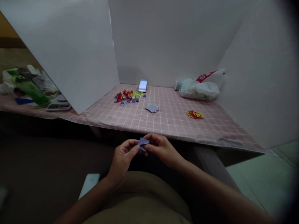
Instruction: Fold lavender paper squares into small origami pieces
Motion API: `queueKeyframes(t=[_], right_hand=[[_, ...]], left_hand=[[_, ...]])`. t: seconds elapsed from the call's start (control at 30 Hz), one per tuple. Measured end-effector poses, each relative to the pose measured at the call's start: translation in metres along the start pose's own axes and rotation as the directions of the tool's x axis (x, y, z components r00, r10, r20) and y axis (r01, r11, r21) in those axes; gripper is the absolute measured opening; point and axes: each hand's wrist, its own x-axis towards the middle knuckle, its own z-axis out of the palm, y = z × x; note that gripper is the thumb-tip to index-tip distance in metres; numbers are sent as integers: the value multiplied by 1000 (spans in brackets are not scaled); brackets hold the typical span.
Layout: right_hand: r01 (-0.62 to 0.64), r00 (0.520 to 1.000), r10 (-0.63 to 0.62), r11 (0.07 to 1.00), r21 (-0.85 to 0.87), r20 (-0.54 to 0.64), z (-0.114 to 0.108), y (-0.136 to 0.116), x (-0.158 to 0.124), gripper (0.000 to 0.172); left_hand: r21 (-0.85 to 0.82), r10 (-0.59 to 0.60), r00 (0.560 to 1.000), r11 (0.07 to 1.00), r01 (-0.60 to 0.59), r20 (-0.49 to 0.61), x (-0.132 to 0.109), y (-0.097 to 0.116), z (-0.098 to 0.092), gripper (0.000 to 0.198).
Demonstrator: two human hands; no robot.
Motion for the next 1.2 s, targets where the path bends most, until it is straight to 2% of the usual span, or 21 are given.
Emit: queueKeyframes(t=[0.17, 0.57, 0.77, 0.87, 1.0, 1.13, 1.2], right_hand=[[30, 998, -33, 998, -59, -45, 6, 2, -3, 10], [61, 991, -83, 978, -199, -108, 8, 6, -6, 4], [61, 986, -92, 974, -216, -136, 6, 4, -5, 9], [68, 986, -102, 967, -245, -132, 6, 2, -6, 13], [82, 982, -129, 951, -297, -141, 3, -3, -6, 22], [85, 984, -126, 954, -289, -127, 0, -3, -4, 11], [64, 990, -96, 957, -284, -99, 1, -1, -4, 13]], left_hand=[[50, 39, 998, 998, -37, -42, -2, 6, 5, 12], [98, 10, 996, 995, -1, -87, -3, 6, 4, 12], [72, -2, 996, 997, 9, -95, 0, 2, 1, 12], [108, -8, 998, 994, 15, -63, 0, 2, 0, 12], [134, -20, 996, 990, 32, -88, 0, 0, -2, 12], [105, -19, 995, 994, 29, -94, 1, -4, -4, 12], [97, -8, 996, 995, 17, -90, 1, -4, -3, 11]])
